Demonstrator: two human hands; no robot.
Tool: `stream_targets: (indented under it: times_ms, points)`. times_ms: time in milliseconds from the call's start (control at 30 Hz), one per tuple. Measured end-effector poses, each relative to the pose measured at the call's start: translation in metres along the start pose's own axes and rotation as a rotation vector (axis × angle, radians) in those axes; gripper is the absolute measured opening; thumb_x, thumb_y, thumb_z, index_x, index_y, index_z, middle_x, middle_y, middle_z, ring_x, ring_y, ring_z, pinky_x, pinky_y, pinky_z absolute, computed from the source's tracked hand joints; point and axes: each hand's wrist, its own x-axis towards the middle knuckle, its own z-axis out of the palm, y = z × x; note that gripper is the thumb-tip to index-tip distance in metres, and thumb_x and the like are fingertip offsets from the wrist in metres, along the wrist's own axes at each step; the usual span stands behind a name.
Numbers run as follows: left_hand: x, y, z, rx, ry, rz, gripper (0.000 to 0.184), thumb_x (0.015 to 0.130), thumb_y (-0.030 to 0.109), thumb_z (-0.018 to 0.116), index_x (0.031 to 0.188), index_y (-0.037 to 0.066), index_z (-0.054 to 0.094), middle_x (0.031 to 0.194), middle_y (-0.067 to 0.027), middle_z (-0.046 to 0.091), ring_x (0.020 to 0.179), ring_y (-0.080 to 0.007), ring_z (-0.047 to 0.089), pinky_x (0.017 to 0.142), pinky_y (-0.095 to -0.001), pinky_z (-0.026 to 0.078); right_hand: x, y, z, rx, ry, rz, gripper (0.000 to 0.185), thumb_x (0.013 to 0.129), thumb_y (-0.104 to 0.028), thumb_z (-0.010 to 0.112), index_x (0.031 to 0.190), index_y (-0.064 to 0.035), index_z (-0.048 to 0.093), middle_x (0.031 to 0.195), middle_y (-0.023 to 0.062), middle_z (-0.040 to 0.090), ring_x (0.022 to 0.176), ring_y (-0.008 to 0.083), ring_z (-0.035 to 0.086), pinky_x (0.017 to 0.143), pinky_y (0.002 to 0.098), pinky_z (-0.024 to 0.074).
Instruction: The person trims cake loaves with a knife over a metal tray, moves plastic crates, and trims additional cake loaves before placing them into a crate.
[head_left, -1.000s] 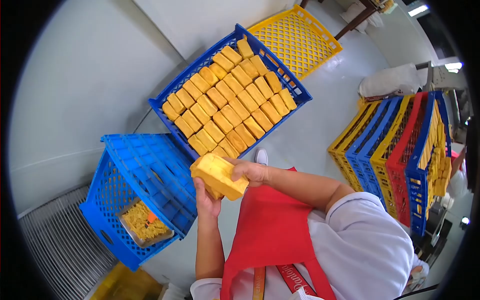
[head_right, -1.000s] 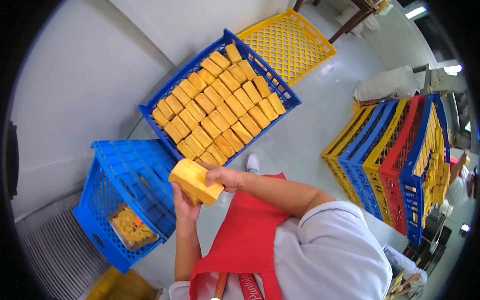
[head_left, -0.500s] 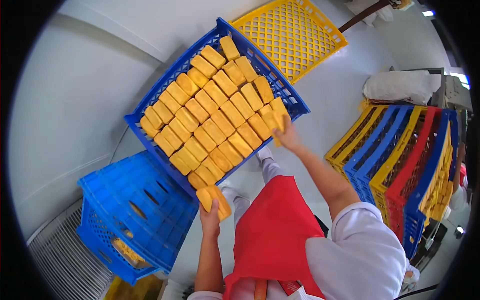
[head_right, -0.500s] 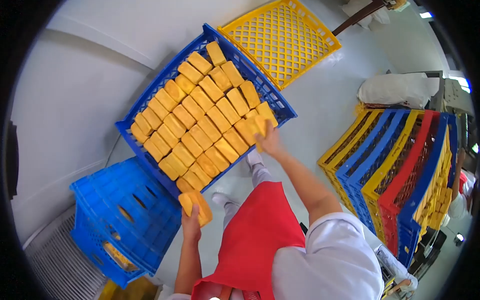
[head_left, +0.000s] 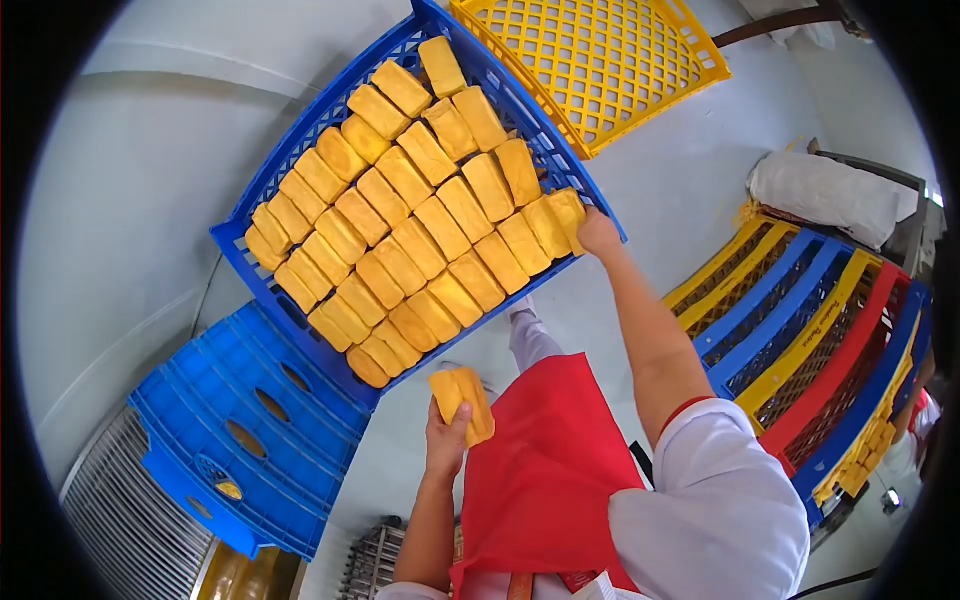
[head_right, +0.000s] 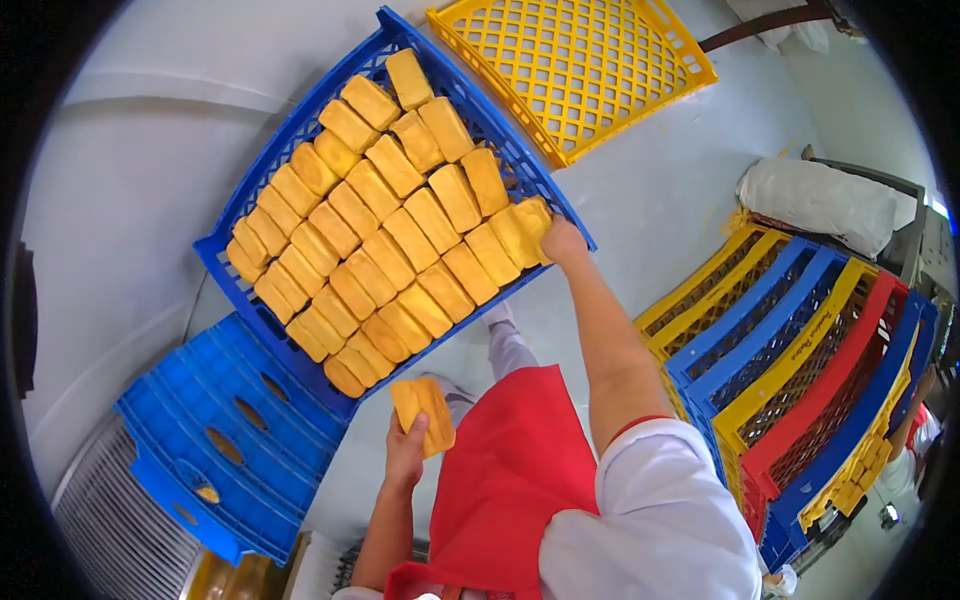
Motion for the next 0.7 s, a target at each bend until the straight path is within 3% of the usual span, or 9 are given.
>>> stream_targets:
  times_ms: [100, 167, 200, 267, 367, 400, 433, 567, 700]
  points:
    - [0.004, 0.006, 0.006, 0.017, -0.013, 0.002, 0.068, 0.091, 0.016, 0.070, 0.145, 0.001, 0.031, 0.128, -0.0106, 0.056, 0.113, -0.0207, 0.057, 0.095, -0.0354, 0.049, 0.000, -0.008, -0.022, 0.025, -0.112, -0.094, 0.038, 0.090, -0.022, 0.052, 0.123, -0.0023, 0.057, 0.116, 0.0227, 0.066, 0.110, 0.0326, 0.065, 0.092, 0.0463, 0.0516]
    - [0.007, 0.008, 0.010, 0.015, -0.029, -0.003, 0.069, 0.091, 0.015, 0.070, 0.146, 0.001, 0.031, 0.128, -0.0105, 0.056, 0.112, -0.0205, 0.058, 0.095, -0.0354, 0.049, 0.000, -0.020, -0.020, -0.508, -0.262, -0.146, 0.032, 0.092, -0.018, 0.050, 0.118, -0.0026, 0.061, 0.112, 0.0192, 0.069, 0.104, 0.0317, 0.068, 0.087, 0.0455, 0.0544]
    - [0.008, 0.009, 0.010, 0.028, -0.017, 0.001, 0.067, 0.091, 0.016, 0.069, 0.145, 0.001, 0.032, 0.127, -0.0103, 0.056, 0.112, -0.0203, 0.058, 0.095, -0.0349, 0.050, -0.001, -0.024, -0.022, -0.507, -0.262, -0.148, 0.032, 0.092, -0.018, 0.050, 0.118, -0.0026, 0.061, 0.112, 0.0192, 0.069, 0.104, 0.0317, 0.068, 0.087, 0.0455, 0.0544]
    - [0.007, 0.011, 0.006, 0.037, 0.010, 0.008, 0.066, 0.091, 0.016, 0.069, 0.144, 0.001, 0.033, 0.127, -0.0102, 0.056, 0.112, -0.0200, 0.058, 0.094, -0.0345, 0.050, -0.004, -0.035, -0.022, -0.355, -0.046, 0.003, 0.027, 0.093, -0.016, 0.050, 0.111, -0.0043, 0.066, 0.106, 0.0160, 0.071, 0.098, 0.0293, 0.070, 0.081, 0.0415, 0.0573]
    - [0.000, 0.013, -0.003, 0.036, 0.054, 0.050, 0.062, 0.092, 0.016, 0.069, 0.142, 0.001, 0.036, 0.126, -0.0096, 0.057, 0.110, -0.0193, 0.059, 0.094, -0.0336, 0.050, 0.006, -0.034, -0.014, -0.402, -0.111, -0.042, 0.028, 0.093, -0.017, 0.051, 0.113, -0.0032, 0.064, 0.099, 0.0164, 0.072, 0.096, 0.0302, 0.071, 0.078, 0.0402, 0.0579]
    - [-0.001, 0.014, -0.008, 0.030, 0.062, 0.044, 0.062, 0.092, 0.016, 0.068, 0.142, 0.002, 0.036, 0.126, -0.0093, 0.057, 0.110, -0.0190, 0.059, 0.093, -0.0332, 0.050, 0.012, -0.041, -0.020, -0.427, -0.204, -0.050, 0.031, 0.091, -0.015, 0.054, 0.119, -0.0050, 0.061, 0.112, 0.0177, 0.069, 0.099, 0.0315, 0.069, 0.081, 0.0427, 0.0569]
    - [-0.001, 0.015, -0.013, 0.024, 0.067, 0.040, 0.061, 0.092, 0.016, 0.068, 0.142, 0.002, 0.037, 0.126, -0.0090, 0.057, 0.110, -0.0187, 0.059, 0.093, -0.0329, 0.050, 0.017, -0.054, -0.026, -0.430, -0.207, -0.058, 0.031, 0.091, -0.015, 0.054, 0.119, -0.0050, 0.061, 0.112, 0.0177, 0.069, 0.099, 0.0315, 0.069, 0.081, 0.0427, 0.0569]
    - [0.004, 0.004, -0.024, -0.008, 0.136, 0.020, 0.060, 0.092, 0.015, 0.068, 0.141, 0.002, 0.037, 0.126, -0.0085, 0.057, 0.109, -0.0184, 0.059, 0.092, -0.0328, 0.050, 0.050, -0.102, -0.018, 0.223, 0.252, -0.339, 0.053, 0.082, -0.012, 0.055, 0.134, -0.0016, 0.049, 0.130, 0.0258, 0.056, 0.117, 0.0389, 0.058, 0.096, 0.0430, 0.0492]
    - [0.008, -0.003, -0.024, -0.039, 0.148, 0.047, 0.059, 0.092, 0.015, 0.068, 0.141, 0.002, 0.038, 0.125, -0.0085, 0.057, 0.110, -0.0184, 0.059, 0.093, -0.0332, 0.050, 0.084, -0.126, 0.014, 0.400, -0.043, -0.209, 0.060, 0.079, -0.009, 0.052, 0.139, -0.0075, 0.046, 0.134, 0.0247, 0.054, 0.125, 0.0368, 0.052, 0.104, 0.0401, 0.0433]
